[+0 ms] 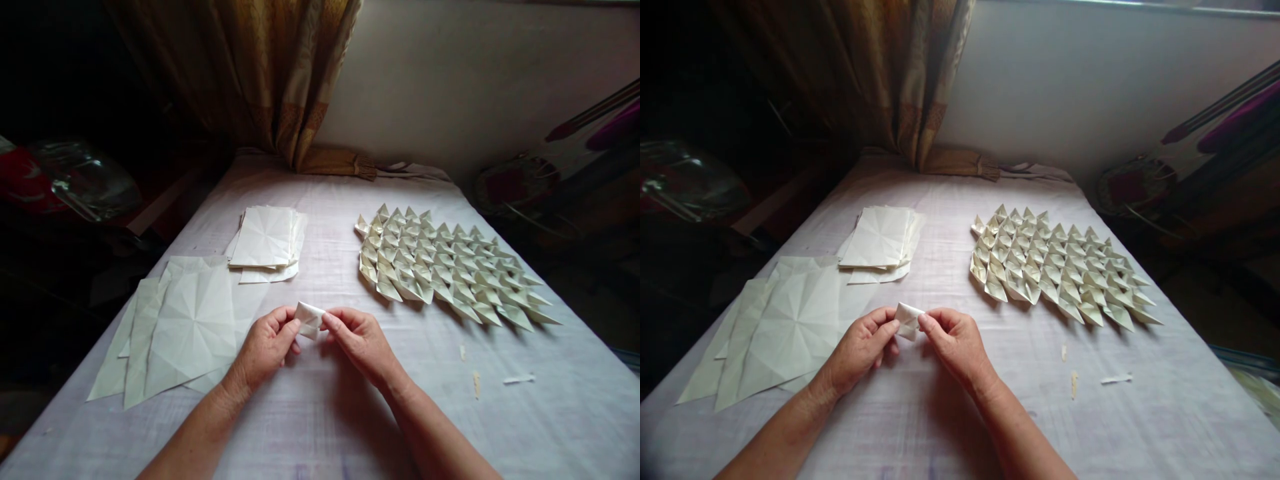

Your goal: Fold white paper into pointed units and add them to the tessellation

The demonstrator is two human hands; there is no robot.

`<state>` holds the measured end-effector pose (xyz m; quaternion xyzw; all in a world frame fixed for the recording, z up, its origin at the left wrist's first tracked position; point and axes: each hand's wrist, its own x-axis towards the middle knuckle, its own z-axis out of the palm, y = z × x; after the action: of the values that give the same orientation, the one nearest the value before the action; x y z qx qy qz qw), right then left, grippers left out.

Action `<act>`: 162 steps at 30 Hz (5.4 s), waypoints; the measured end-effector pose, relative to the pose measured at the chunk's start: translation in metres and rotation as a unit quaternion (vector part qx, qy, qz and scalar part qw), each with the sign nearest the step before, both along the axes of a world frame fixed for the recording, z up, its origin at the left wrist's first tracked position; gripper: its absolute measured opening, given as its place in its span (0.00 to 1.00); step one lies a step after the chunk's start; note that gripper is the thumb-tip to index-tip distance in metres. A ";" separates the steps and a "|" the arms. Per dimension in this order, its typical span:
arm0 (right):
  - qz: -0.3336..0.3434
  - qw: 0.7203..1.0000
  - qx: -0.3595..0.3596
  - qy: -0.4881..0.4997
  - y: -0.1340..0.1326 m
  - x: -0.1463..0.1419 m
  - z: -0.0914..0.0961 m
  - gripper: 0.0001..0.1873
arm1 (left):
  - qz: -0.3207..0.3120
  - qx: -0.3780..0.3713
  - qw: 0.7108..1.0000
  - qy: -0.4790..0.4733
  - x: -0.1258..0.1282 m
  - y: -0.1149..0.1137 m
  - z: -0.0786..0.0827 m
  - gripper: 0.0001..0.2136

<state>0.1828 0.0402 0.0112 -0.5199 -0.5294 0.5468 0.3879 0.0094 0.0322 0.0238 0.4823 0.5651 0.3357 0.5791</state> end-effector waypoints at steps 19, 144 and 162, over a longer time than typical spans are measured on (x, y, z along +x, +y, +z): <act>-0.029 0.998 0.013 -0.047 -0.008 -0.011 -0.006 0.16 | -0.004 -0.022 1.000 0.004 -0.001 -0.001 -0.002 0.22; -0.058 0.988 0.133 0.057 0.000 0.007 -0.019 0.06 | -0.083 0.394 0.898 0.179 -0.004 -0.011 -0.020 0.09; -0.033 0.983 0.178 0.026 -0.004 0.007 -0.016 0.12 | -0.095 0.415 0.886 0.186 -0.003 -0.012 -0.017 0.01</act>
<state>0.1896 0.0361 -0.0051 -0.4453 -0.5903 0.4445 0.5056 0.0065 0.0203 0.0072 0.7834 0.4234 0.3868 0.2396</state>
